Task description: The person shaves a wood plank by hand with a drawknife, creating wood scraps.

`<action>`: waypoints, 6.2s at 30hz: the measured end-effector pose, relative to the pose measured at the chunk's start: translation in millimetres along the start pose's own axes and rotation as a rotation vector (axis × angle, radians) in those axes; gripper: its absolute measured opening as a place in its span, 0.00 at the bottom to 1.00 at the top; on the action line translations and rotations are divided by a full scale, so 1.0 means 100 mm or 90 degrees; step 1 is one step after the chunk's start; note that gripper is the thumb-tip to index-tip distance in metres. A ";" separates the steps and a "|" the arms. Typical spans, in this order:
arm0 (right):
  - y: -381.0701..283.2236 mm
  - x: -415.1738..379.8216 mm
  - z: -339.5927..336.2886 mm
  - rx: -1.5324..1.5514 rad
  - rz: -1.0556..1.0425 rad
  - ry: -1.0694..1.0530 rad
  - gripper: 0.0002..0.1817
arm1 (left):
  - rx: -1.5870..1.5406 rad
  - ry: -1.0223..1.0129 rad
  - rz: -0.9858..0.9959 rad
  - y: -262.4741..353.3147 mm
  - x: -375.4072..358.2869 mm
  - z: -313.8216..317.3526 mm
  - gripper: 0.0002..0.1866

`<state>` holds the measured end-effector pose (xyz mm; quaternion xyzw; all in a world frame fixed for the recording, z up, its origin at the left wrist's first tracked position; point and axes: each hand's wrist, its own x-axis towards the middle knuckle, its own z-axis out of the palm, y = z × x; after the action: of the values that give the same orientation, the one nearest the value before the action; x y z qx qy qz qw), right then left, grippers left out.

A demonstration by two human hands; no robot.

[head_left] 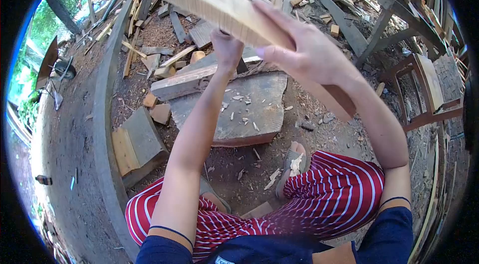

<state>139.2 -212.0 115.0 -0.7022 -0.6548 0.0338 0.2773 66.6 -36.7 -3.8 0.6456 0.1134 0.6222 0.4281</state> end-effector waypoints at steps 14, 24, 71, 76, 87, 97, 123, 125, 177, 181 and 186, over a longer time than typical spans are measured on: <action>0.18 -0.05 0.17 0.281 0.076 -0.003 0.49 | -0.061 0.053 -0.221 0.03 -0.05 -0.06 0.09; 0.05 0.03 -0.11 0.254 0.012 0.195 0.46 | -0.106 0.085 -0.239 -0.22 -0.11 -0.21 0.12; 0.51 -0.23 0.00 0.168 0.038 0.166 0.46 | -0.069 0.018 -0.216 -0.21 -0.05 0.31 0.13; -0.27 -0.08 -0.38 0.160 0.094 0.257 0.49 | 0.032 -0.015 -0.121 -0.28 -0.12 0.36 0.12; 0.13 -0.08 -0.34 0.267 -0.012 0.149 0.43 | -0.039 -0.002 -0.208 -0.18 -0.13 0.29 0.10; 0.05 -0.04 -0.13 -0.010 -0.005 0.047 0.42 | -0.140 0.044 -0.032 0.00 -0.21 0.44 0.09; 0.41 -0.13 0.00 0.475 0.104 0.092 0.44 | -0.033 0.010 -0.218 -0.05 -0.12 0.18 0.10; 0.44 -0.16 0.03 0.436 0.091 0.085 0.45 | -0.066 0.100 -0.199 0.01 -0.07 -0.04 0.11; -0.75 0.37 0.35 0.358 -0.070 0.100 0.48 | 0.197 -0.004 -0.082 0.13 0.03 -1.15 0.08; -0.52 0.39 0.57 0.107 -0.005 -0.046 0.47 | 0.105 0.020 -0.066 0.02 0.00 -1.10 0.09; -0.69 0.46 0.25 0.240 -0.043 0.049 0.47 | 0.203 -0.006 -0.130 0.09 0.02 -1.14 0.11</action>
<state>72.9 -161.0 138.4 -0.6161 -0.6492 0.1193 0.4298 -39.6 5.9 -12.4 0.6933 0.2733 0.5466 0.3819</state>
